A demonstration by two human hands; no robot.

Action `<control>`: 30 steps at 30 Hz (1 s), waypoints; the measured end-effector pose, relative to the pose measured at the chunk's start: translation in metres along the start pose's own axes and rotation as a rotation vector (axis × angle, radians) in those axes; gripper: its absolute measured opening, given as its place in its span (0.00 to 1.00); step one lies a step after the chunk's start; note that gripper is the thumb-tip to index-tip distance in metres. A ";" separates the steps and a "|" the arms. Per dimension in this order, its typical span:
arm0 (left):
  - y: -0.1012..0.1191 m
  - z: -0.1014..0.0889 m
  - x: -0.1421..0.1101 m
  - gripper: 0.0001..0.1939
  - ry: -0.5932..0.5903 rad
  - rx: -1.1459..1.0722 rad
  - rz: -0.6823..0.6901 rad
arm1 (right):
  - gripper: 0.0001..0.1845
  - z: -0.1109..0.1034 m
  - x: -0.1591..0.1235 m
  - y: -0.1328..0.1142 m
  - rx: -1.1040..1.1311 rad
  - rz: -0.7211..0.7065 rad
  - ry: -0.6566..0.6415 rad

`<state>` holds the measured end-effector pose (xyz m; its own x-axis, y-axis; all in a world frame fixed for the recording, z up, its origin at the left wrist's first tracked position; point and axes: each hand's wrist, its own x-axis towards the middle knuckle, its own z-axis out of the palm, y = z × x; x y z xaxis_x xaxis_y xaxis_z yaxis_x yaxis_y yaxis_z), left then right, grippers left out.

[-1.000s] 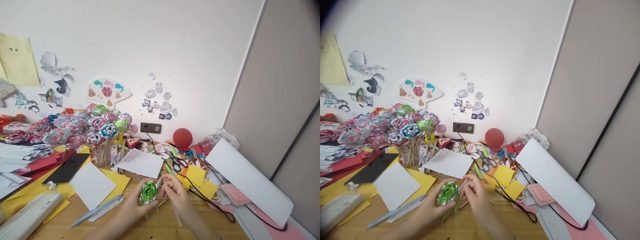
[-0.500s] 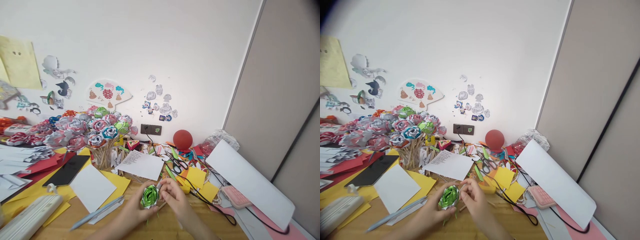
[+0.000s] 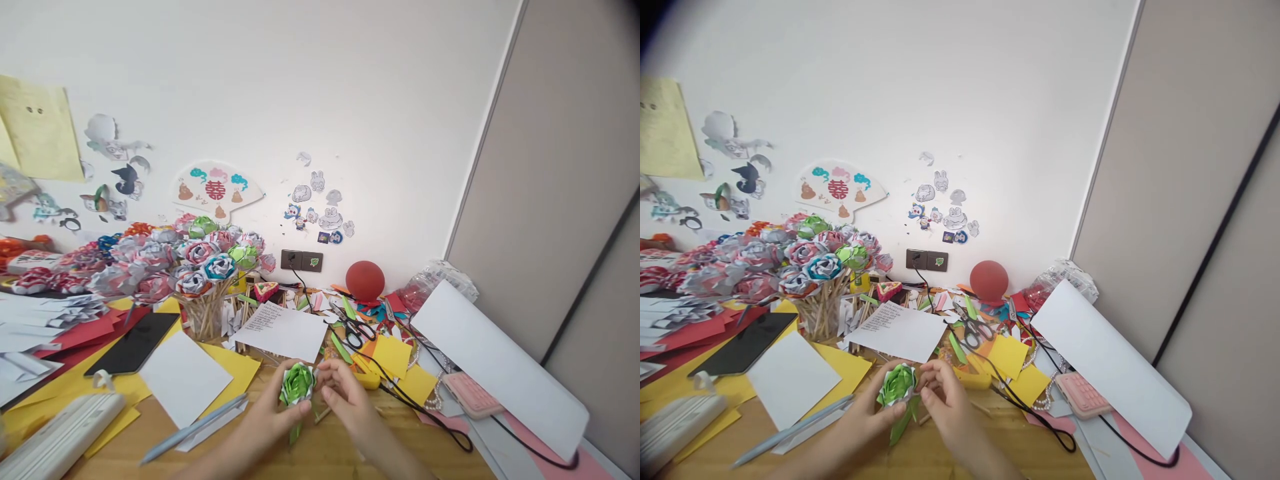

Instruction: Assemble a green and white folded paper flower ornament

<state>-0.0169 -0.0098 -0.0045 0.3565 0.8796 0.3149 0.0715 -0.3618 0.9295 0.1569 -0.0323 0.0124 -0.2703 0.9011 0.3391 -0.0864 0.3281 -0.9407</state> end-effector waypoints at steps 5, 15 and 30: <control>0.014 0.002 0.001 0.31 0.067 -0.210 -0.100 | 0.15 -0.003 0.004 0.012 -0.024 0.103 -0.018; 0.006 0.009 0.003 0.31 0.011 -0.372 -0.097 | 0.07 -0.011 0.015 0.015 -0.127 0.036 0.293; 0.033 0.008 -0.002 0.10 -0.038 0.384 0.048 | 0.08 0.003 0.008 0.000 -0.456 -0.087 0.267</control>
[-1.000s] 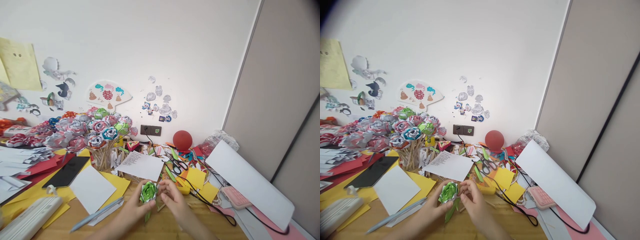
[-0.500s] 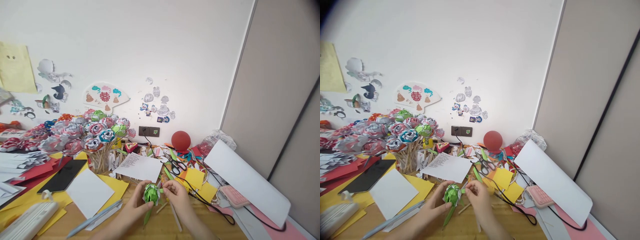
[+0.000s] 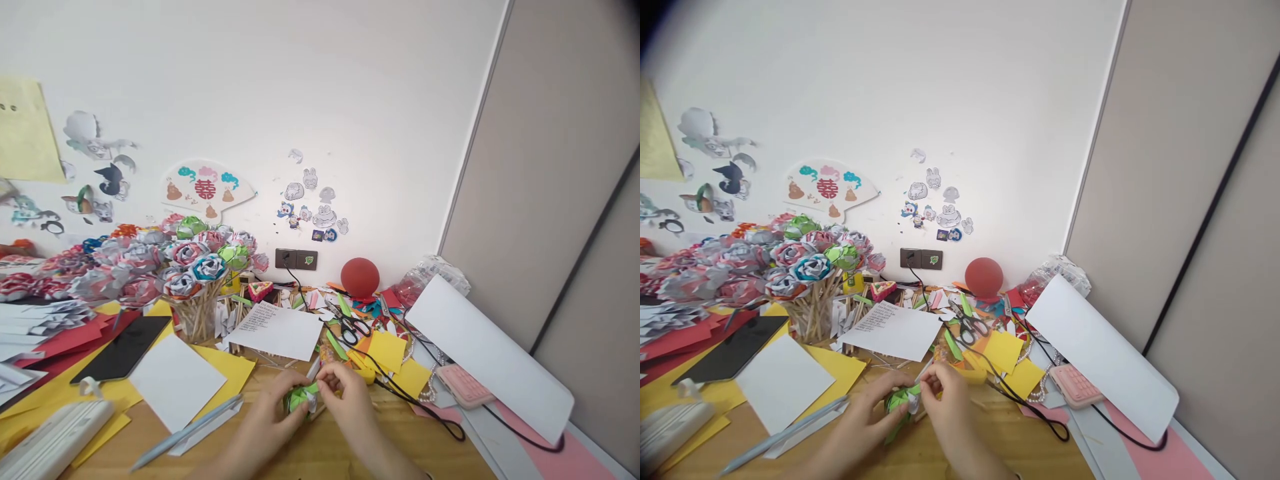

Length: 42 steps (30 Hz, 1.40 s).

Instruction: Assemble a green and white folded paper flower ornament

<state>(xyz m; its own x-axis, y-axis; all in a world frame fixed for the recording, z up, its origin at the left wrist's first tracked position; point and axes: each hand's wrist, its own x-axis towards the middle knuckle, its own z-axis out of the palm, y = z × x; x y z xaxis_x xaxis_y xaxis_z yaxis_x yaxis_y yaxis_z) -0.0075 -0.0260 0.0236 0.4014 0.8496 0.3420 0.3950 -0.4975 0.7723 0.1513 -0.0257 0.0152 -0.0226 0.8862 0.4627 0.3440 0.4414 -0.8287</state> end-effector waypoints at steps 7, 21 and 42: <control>0.000 0.004 -0.002 0.09 0.051 0.161 0.132 | 0.07 0.007 -0.006 -0.002 -0.095 0.057 0.029; -0.003 0.007 0.001 0.09 -0.019 -0.210 -0.102 | 0.08 -0.004 0.001 0.003 -0.055 0.010 -0.098; -0.030 0.006 0.007 0.12 -0.191 -0.166 -0.157 | 0.06 -0.001 -0.003 0.017 0.108 0.260 -0.349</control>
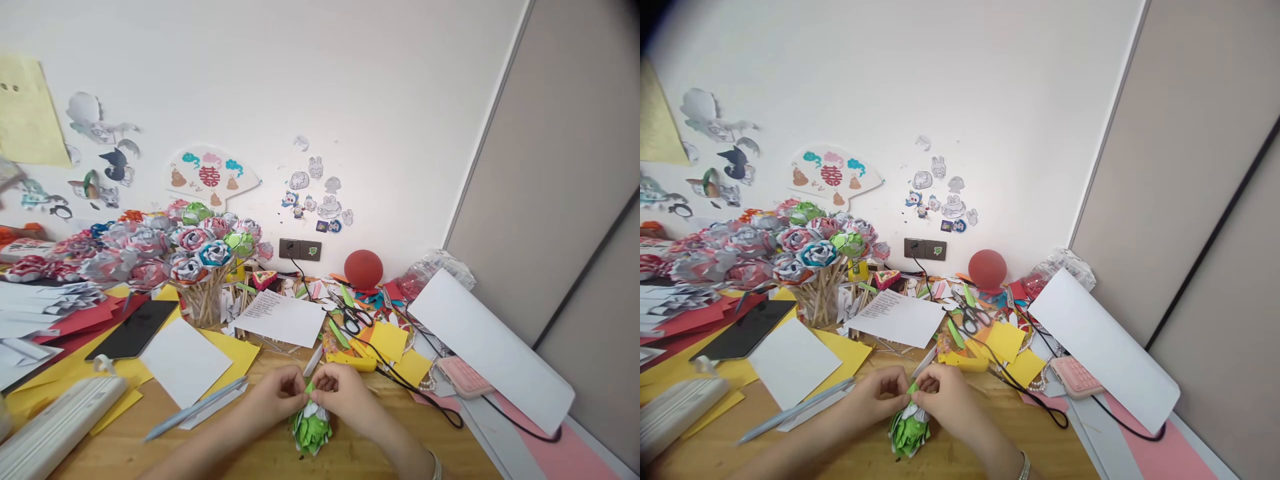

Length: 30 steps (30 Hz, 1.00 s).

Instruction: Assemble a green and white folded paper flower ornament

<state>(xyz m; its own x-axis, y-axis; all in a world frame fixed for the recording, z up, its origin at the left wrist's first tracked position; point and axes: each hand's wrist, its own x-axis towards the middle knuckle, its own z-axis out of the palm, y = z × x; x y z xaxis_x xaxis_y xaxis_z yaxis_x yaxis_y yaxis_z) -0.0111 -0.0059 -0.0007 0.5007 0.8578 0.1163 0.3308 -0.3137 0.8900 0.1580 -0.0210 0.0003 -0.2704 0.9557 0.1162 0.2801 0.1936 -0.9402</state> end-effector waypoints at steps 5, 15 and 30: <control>0.008 -0.001 -0.003 0.11 0.033 0.157 0.055 | 0.06 0.002 -0.002 -0.006 -0.055 -0.016 0.019; 0.012 -0.003 -0.004 0.08 0.019 0.263 0.075 | 0.06 -0.007 -0.007 -0.019 -0.306 -0.177 -0.015; 0.001 -0.006 -0.008 0.37 0.028 -0.057 0.197 | 0.12 -0.006 0.005 -0.009 0.358 -0.025 0.401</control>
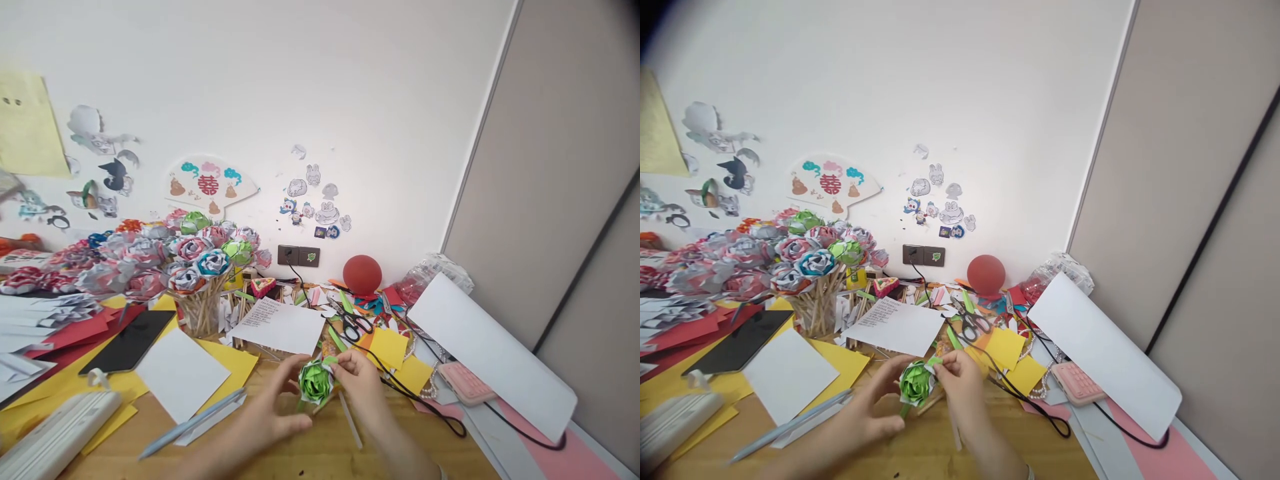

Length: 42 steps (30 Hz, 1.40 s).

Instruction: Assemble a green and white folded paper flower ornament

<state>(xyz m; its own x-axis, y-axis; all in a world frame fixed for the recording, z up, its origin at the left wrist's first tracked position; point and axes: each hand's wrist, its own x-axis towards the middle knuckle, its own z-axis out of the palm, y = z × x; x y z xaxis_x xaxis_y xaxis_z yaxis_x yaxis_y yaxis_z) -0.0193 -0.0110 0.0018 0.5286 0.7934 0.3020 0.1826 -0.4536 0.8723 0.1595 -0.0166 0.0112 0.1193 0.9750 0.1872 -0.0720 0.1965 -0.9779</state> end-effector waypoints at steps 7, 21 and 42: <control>0.020 0.014 -0.003 0.24 0.229 0.306 0.013 | 0.14 0.016 -0.010 0.007 0.139 0.097 -0.089; 0.021 0.010 -0.003 0.17 0.124 0.550 0.088 | 0.07 0.011 -0.014 -0.003 -0.311 -0.039 -0.137; 0.014 0.012 -0.007 0.21 0.303 0.226 0.091 | 0.18 0.006 -0.015 0.002 0.513 0.398 -0.456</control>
<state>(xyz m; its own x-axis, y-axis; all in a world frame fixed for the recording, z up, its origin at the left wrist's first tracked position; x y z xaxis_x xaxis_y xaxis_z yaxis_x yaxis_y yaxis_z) -0.0103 -0.0274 0.0072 0.2883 0.8145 0.5035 0.3421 -0.5787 0.7403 0.1520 -0.0302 0.0068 -0.4203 0.9066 -0.0390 -0.4846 -0.2606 -0.8351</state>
